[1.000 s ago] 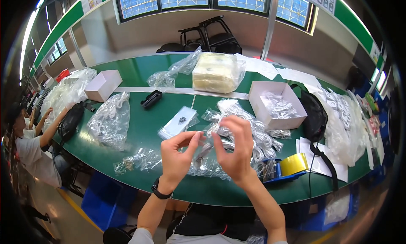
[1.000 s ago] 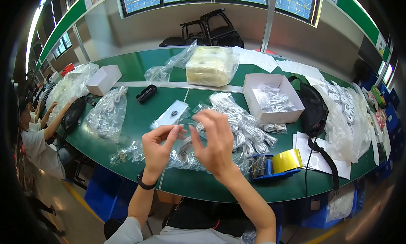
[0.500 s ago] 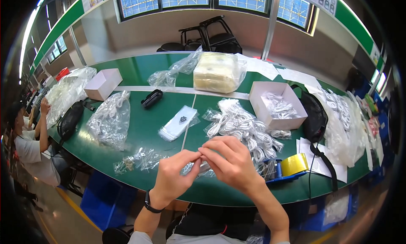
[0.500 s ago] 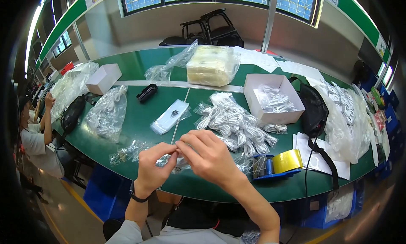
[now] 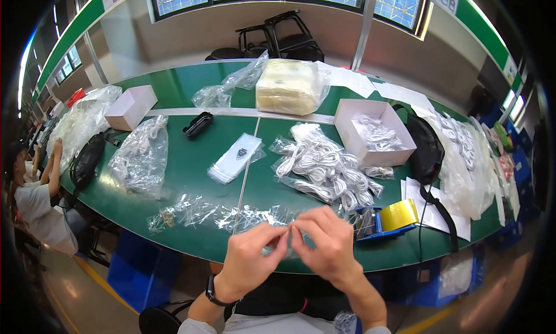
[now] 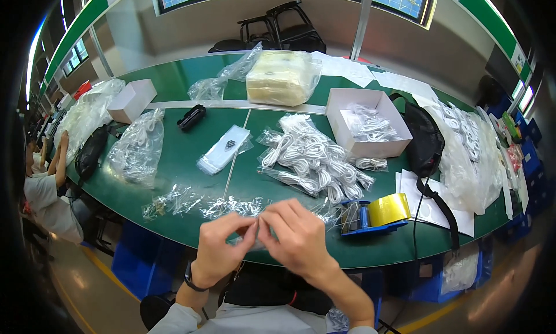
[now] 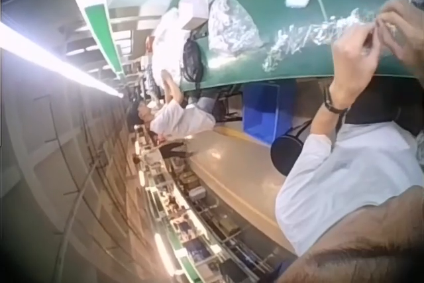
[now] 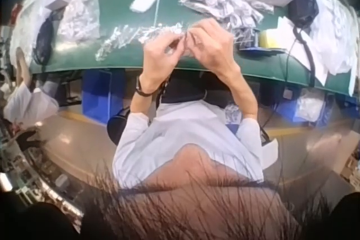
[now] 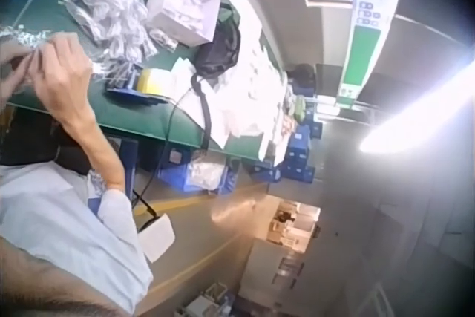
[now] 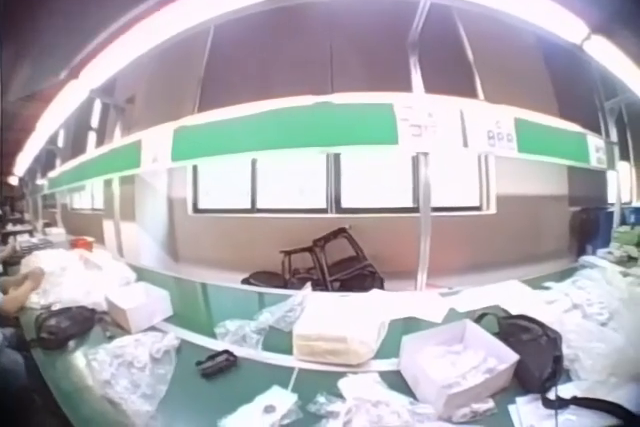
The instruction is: Sorting and packaging white cables into small plastic bags at a manufacturing workbench.
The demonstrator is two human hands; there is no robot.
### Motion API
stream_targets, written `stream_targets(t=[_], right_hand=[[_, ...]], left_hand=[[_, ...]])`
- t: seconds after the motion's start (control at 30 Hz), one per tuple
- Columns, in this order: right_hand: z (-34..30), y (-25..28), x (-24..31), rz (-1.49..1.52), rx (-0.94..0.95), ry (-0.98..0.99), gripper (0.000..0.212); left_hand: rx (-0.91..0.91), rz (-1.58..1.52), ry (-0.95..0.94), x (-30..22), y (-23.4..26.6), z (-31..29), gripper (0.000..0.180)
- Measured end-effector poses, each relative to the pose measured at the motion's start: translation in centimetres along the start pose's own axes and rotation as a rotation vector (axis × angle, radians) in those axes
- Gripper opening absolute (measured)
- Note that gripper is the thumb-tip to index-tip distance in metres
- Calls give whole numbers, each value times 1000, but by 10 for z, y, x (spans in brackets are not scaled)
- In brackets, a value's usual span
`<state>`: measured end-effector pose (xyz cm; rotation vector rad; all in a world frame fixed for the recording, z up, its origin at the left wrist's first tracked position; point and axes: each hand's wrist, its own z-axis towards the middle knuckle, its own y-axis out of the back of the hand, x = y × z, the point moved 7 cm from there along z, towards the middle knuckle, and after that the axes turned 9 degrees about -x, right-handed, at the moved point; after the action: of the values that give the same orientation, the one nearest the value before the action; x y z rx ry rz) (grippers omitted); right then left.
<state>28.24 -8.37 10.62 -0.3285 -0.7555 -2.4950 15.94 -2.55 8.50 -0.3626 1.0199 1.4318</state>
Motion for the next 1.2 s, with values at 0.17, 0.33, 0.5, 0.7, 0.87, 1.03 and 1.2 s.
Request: stream_targets(t=[0.17,0.33,0.5,0.7,0.87,1.03,1.2], right_hand=[[-31,18,22,20,44,-200,19],[-47,22,28,-10,67,-214,19],[-55,23,26,-92,144,-221,17],[-57,16,20,-145,199,-198,16],[-65,12,7,32,178,-375,16],[-82,5,-10,312,146,-675,11],[-81,-9,-17,504,132,-795,7]], left_hand=[[81,-27,42,-11,0,-39,14],[64,-10,-11,-14,-3,-57,17],[115,-3,37,-6,-12,-66,18],[99,14,68,5,-22,-75,16],[89,37,116,13,-19,-79,13],[85,-29,98,20,-16,-84,15],[20,-56,20,22,-2,-83,16]])
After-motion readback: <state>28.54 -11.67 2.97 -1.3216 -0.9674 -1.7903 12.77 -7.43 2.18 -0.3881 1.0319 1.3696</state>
